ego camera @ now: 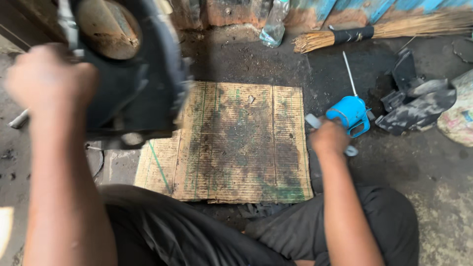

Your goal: The person scrubs a dark mechanical housing with a metal file, then pours a liquid from a blue oil can onto the part and wipes it with a rag. The person works while sitting on the floor.

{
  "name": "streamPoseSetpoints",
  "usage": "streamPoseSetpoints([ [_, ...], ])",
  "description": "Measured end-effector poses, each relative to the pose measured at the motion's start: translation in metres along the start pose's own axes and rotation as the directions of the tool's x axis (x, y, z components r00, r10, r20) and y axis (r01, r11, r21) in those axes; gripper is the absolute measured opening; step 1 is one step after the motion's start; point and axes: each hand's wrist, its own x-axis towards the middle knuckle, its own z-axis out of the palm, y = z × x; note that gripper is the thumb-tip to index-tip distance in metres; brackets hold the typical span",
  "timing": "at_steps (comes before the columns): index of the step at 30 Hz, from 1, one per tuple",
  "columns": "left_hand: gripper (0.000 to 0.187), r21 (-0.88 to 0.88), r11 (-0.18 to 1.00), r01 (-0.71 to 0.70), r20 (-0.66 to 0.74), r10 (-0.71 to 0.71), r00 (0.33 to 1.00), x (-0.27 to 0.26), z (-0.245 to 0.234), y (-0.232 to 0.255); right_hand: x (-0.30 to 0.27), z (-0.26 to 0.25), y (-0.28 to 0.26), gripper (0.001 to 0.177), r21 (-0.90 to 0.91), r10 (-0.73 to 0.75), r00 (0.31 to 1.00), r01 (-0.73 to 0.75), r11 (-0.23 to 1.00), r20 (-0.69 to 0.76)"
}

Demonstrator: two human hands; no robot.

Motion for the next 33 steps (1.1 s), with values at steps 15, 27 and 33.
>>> streamPoseSetpoints([
  [15, 0.031, -0.401, 0.913, 0.079, -0.151, -0.151, 0.977, 0.004, -0.005, -0.076, -0.049, 0.011, -0.011, 0.075, 0.024, 0.098, 0.893, -0.121, 0.992, 0.44],
  [27, 0.033, -0.364, 0.931, -0.04, -0.482, -0.151, 0.863, 0.007, 0.002, -0.093, -0.049, -0.094, -0.023, 0.034, 0.998, -0.212, 0.977, 0.042, 0.045, -0.032],
  [33, 0.043, -0.563, 0.821, -0.097, -0.504, -0.248, 0.827, 0.006, -0.002, -0.097, -0.081, -0.135, -0.025, 0.025, 0.848, -0.19, 0.904, 0.425, 0.317, -0.382],
])
